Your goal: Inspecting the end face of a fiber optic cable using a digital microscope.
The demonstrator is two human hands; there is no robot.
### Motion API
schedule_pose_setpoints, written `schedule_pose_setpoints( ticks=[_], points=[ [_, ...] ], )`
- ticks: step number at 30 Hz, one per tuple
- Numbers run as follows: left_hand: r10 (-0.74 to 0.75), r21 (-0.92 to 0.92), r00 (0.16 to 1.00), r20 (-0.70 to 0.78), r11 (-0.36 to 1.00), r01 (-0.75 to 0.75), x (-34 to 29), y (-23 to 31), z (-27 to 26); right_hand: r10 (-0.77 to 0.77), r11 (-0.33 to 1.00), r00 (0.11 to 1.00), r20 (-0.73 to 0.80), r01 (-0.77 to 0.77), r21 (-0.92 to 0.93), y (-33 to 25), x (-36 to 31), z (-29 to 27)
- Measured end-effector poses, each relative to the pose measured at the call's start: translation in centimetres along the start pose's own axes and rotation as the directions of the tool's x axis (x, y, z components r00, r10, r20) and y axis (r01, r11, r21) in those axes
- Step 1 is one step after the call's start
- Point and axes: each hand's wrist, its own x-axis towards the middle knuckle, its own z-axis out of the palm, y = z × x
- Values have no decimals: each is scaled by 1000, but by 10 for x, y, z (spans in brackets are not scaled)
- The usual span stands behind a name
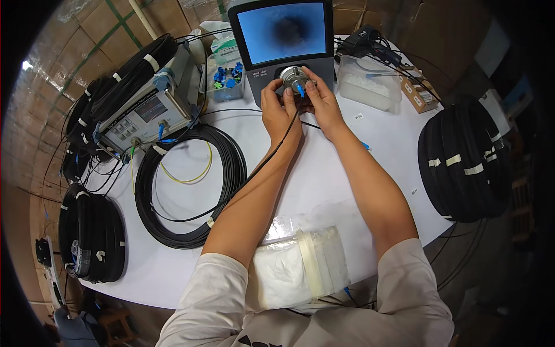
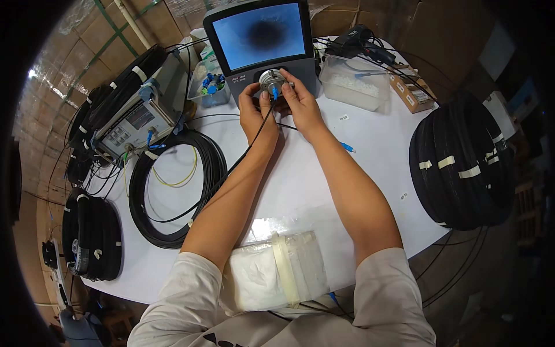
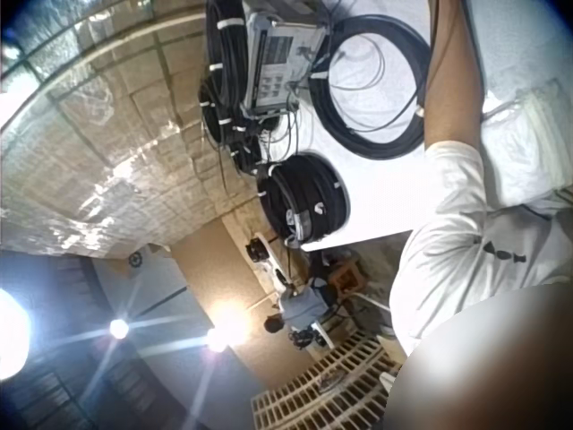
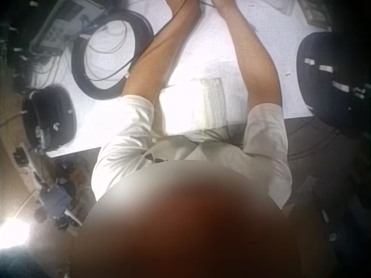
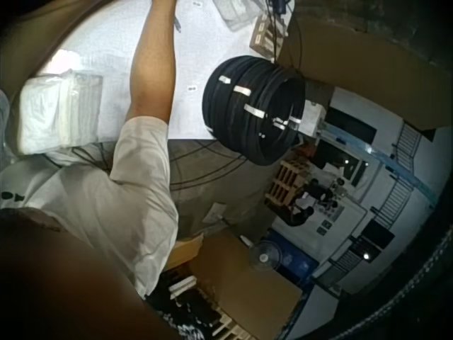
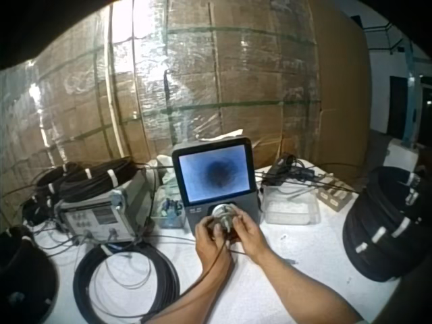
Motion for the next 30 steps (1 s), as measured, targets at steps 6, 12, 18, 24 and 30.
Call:
schedule_pose_setpoints(
  ticks=[6, 12, 18, 24, 30],
  points=[
    [251, 112, 968, 3, 962, -249, 7, -7, 0, -73, 992, 989, -132, 58, -110, 7, -1, 3],
    [128, 46, 991, 24, 991, -129, 3, 1, 1, -82, 995, 991, -109, 74, -68, 3, -2, -2],
    [98, 89, 995, -10, 991, -97, 2, 1, -1, -89, 994, 992, -92, 83, -68, 0, -2, 1],
    [100, 57, 994, -35, 994, -98, 3, -2, -1, -63, 995, 995, -80, 56, -87, -2, -3, 1],
    [71, -9, 997, -40, 997, -71, 3, -5, 2, -56, 998, 996, -65, 54, -23, -2, -1, 1]
  ],
)
